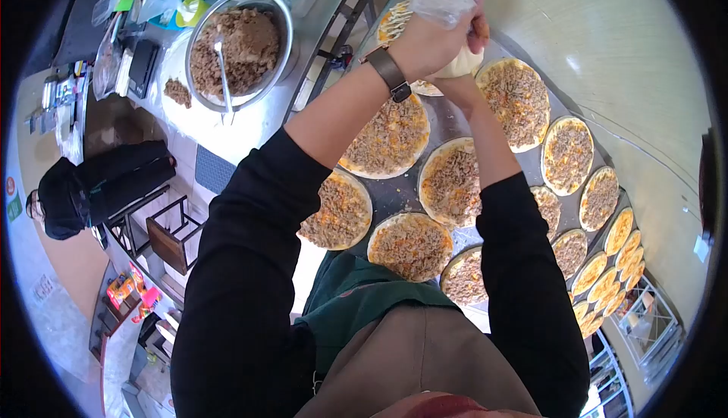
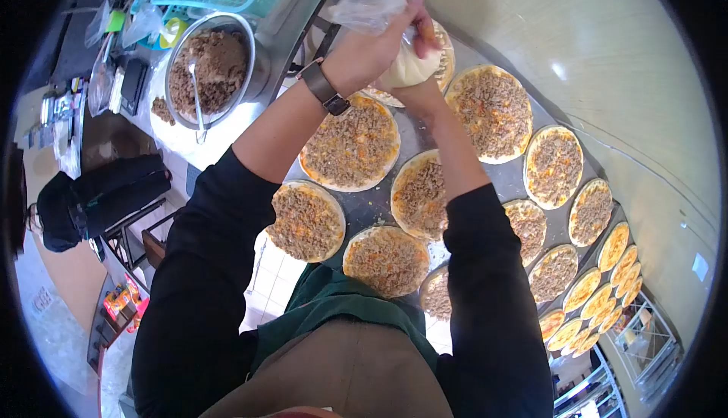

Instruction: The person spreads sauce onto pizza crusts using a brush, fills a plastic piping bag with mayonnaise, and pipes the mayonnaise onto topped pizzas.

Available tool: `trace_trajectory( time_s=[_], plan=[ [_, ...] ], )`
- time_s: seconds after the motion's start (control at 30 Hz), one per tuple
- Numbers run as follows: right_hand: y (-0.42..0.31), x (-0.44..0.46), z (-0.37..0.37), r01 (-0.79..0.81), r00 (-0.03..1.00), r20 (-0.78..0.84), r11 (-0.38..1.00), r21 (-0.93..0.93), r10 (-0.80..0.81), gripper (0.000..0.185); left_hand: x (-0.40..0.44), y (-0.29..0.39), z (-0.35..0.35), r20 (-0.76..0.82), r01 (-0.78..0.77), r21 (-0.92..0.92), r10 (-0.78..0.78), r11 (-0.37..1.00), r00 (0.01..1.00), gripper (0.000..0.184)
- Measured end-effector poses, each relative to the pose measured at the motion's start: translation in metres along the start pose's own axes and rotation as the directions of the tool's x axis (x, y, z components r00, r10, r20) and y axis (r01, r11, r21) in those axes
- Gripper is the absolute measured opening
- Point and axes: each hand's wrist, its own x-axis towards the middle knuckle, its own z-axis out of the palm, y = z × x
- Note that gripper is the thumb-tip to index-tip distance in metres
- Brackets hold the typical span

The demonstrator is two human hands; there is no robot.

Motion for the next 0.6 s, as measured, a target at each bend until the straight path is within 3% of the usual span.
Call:
trace_trajectory(
  time_s=[0.03, 0.1, 0.13, 0.17, 0.2, 0.23, 0.3, 0.37, 0.43, 0.5, 0.53, 0.57, 0.6],
  plan=[
    [-0.019, -0.002, -0.003, 0.002, 1.000, 0.014, 1.000, 0.001, -0.002, 0.068, -0.007, 0.013, 0.000, -0.078, 0.104, -0.072, -0.109, 0.992, 0.991, 0.045],
    [-0.044, -0.005, -0.003, -0.103, 0.970, 0.219, 0.995, -0.005, 0.101, 0.076, -0.012, 0.025, -0.002, -0.162, 0.087, -0.113, -0.105, 0.990, 0.981, 0.046],
    [-0.048, -0.009, 0.007, -0.099, 0.967, 0.236, 0.995, -0.007, 0.097, 0.076, -0.014, 0.031, -0.006, -0.160, 0.071, 0.009, -0.069, 0.997, 0.985, 0.040],
    [-0.052, -0.012, 0.021, -0.057, 0.980, 0.198, 0.991, 0.125, 0.032, 0.074, -0.018, 0.037, -0.011, -0.155, 0.055, 0.131, -0.035, 0.990, 0.987, 0.035],
    [-0.055, -0.013, 0.033, -0.012, 0.988, 0.151, 0.967, 0.253, -0.027, 0.072, -0.022, 0.042, -0.013, -0.174, 0.054, 0.135, -0.030, 0.989, 0.984, 0.035],
    [-0.050, -0.010, 0.042, -0.013, 0.985, 0.169, 0.967, 0.254, -0.031, 0.072, -0.026, 0.047, -0.014, -0.184, 0.023, 0.096, -0.005, 0.995, 0.983, 0.041],
    [-0.040, -0.002, 0.064, 0.097, 0.986, 0.119, 0.977, 0.189, -0.121, 0.067, -0.039, 0.058, -0.025, -0.210, -0.007, 0.062, 0.020, 0.998, 0.977, 0.049],
    [-0.039, 0.001, 0.085, 0.146, 0.982, 0.098, 0.975, 0.170, -0.164, 0.065, -0.051, 0.072, -0.043, -0.037, 0.008, 0.111, -0.003, 0.994, 0.999, 0.041],
    [-0.037, 0.001, 0.101, 0.182, 0.978, 0.072, 0.973, 0.144, -0.194, 0.064, -0.063, 0.060, -0.053, -0.048, -0.045, 0.126, 0.052, 0.991, 0.997, 0.043],
    [-0.026, 0.002, 0.117, 0.399, 0.915, 0.027, 0.891, -0.214, -0.403, 0.064, -0.071, 0.053, -0.066, -0.057, -0.096, 0.140, 0.105, 0.986, 0.993, 0.046],
    [-0.013, 0.002, 0.126, 0.397, 0.916, 0.034, 0.893, -0.213, -0.399, 0.064, -0.076, 0.052, -0.073, -0.025, -0.137, 0.306, 0.152, 0.942, 0.988, 0.044],
    [0.000, 0.003, 0.136, 0.289, 0.957, -0.028, 0.946, 0.145, -0.288, 0.062, -0.079, 0.051, -0.080, 0.014, -0.176, 0.464, 0.191, 0.868, 0.981, 0.043],
    [0.011, 0.008, 0.145, 0.160, 0.986, -0.045, 0.858, 0.488, -0.158, 0.061, -0.082, 0.045, -0.087, 0.006, -0.172, 0.466, 0.191, 0.868, 0.981, 0.043]
  ],
)
